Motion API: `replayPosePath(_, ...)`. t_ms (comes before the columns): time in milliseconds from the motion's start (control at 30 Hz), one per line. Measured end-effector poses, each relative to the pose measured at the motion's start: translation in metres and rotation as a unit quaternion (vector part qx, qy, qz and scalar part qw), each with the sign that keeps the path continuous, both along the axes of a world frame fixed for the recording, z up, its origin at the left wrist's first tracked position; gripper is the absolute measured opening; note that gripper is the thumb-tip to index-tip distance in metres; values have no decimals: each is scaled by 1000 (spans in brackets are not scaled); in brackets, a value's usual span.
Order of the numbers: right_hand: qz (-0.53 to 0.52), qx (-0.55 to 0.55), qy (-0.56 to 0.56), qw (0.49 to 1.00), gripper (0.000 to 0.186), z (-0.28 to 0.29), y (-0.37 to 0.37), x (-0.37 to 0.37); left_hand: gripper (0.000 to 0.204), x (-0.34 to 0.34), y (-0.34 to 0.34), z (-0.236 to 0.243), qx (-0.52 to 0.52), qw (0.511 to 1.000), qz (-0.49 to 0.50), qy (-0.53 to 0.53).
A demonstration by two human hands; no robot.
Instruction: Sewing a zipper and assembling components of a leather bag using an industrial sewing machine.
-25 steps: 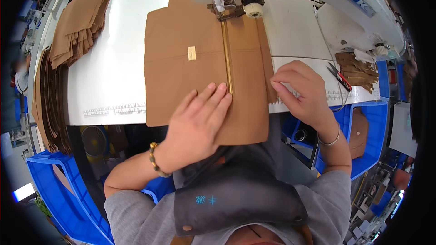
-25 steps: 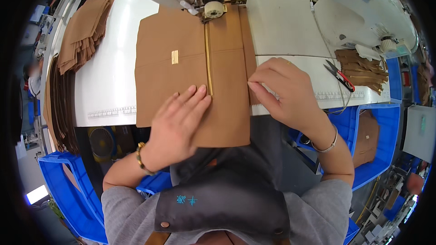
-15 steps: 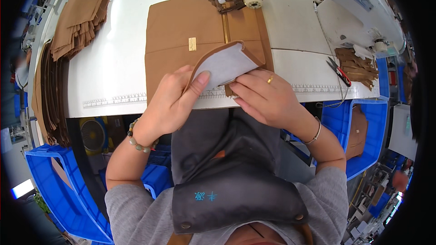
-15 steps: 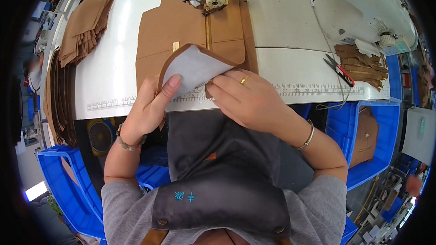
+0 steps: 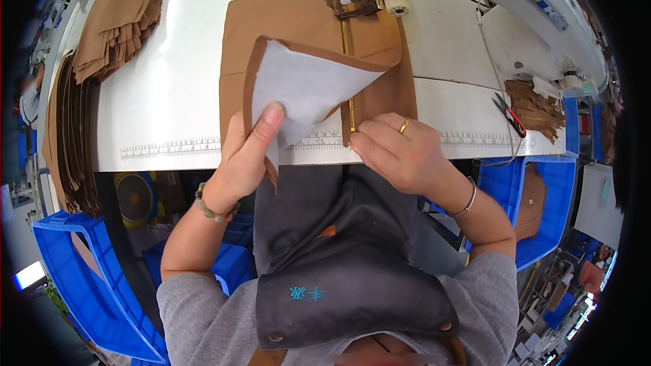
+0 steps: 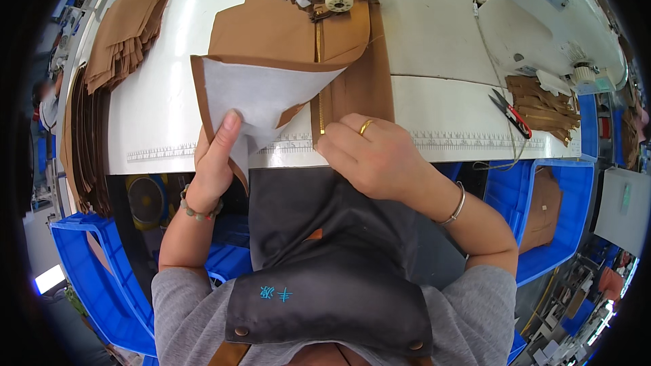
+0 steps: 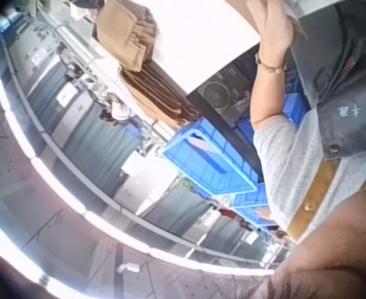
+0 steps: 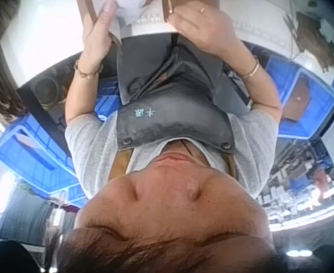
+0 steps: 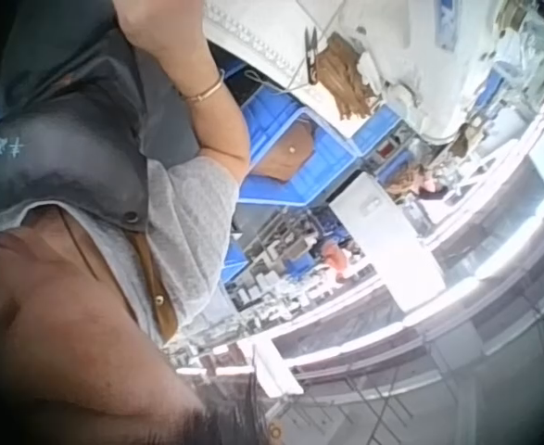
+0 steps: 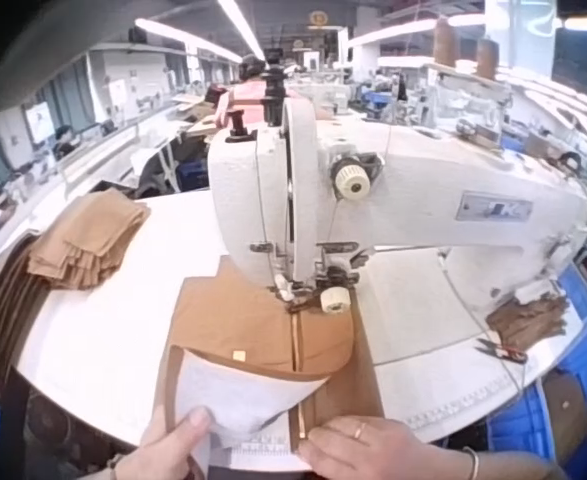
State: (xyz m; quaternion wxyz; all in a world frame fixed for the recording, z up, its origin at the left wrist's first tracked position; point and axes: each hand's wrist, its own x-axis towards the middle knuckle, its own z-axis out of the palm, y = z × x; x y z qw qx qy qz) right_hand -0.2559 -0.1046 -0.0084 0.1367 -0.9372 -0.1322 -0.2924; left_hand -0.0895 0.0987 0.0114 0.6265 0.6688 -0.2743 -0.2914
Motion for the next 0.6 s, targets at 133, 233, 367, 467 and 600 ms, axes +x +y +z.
replayPosePath(133,-14,15,24,1000,27,3,-3,1,47,6,4,-4,10,1000,-21,-13)
replayPosePath(233,1,39,51,998,31,9,-7,2,44,8,5,-6,2,999,-41,-14)
replayPosePath(367,10,-9,81,997,29,21,-10,2,41,3,4,-7,-20,999,-23,-10)
replayPosePath(467,34,-53,72,995,25,24,-10,6,39,5,4,-6,-25,999,-25,-5)
replayPosePath(600,47,-94,30,994,21,20,-10,9,39,5,4,-7,-20,999,-30,-16)
